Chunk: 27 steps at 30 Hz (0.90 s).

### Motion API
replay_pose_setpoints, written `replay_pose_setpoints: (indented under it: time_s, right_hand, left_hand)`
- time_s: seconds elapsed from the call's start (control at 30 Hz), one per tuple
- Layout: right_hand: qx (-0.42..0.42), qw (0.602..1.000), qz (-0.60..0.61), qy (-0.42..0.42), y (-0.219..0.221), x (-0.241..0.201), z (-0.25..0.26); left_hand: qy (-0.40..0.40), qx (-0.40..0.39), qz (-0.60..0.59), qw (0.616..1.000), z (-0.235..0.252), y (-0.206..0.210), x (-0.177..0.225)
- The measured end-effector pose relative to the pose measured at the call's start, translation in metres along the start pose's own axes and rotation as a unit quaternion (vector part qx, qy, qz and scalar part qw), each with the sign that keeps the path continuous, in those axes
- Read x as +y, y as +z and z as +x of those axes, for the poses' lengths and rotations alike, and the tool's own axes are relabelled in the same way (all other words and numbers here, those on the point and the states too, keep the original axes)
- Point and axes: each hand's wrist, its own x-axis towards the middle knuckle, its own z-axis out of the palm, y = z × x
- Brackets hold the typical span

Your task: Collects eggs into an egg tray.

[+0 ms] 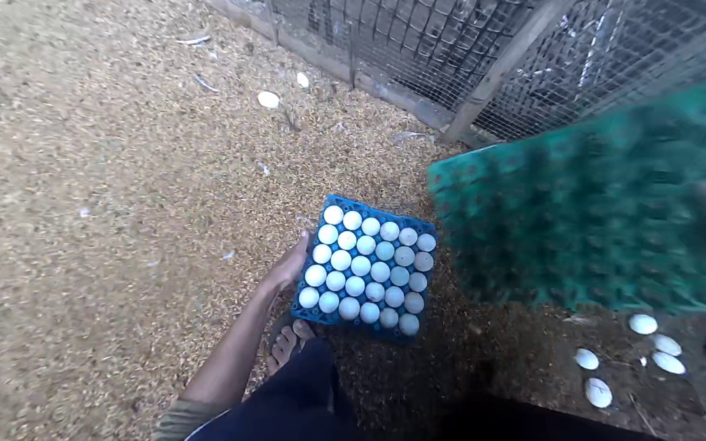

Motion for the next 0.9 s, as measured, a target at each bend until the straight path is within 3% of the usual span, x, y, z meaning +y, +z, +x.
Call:
replay_pose_setpoints:
  time_s: [0.1,0.23,0.37,0.57,0.9]
  right_hand:
    - [-0.18,0.974,0.038,0.135,0.047,-0.085,0.055]
    - [-0.373,0.924,0.058,0.062,0.136,-0.131,0.106]
    - [-0.489,0.869,0.08,0.011,0.218,-0.15,0.121]
    - [-0.545,0.836,0.052,0.028,0.268,-0.166,0.132]
    - [-0.541,0.84,0.045,0.008,0.3,-0.165,0.14]
  left_hand:
    - [-0.006,-0.018,-0.021,1.0,-0.001,-0.003,0.0]
    - [0.016,-0.042,-0.048,0.998,-0.002,-0.009,-0.003]
    - [0.037,-0.072,-0.083,0.993,-0.002,-0.019,-0.009]
    - [0.039,-0.104,-0.103,0.989,0.005,-0.027,-0.013]
    - [0.058,-0.135,-0.109,0.983,0.007,-0.032,-0.014]
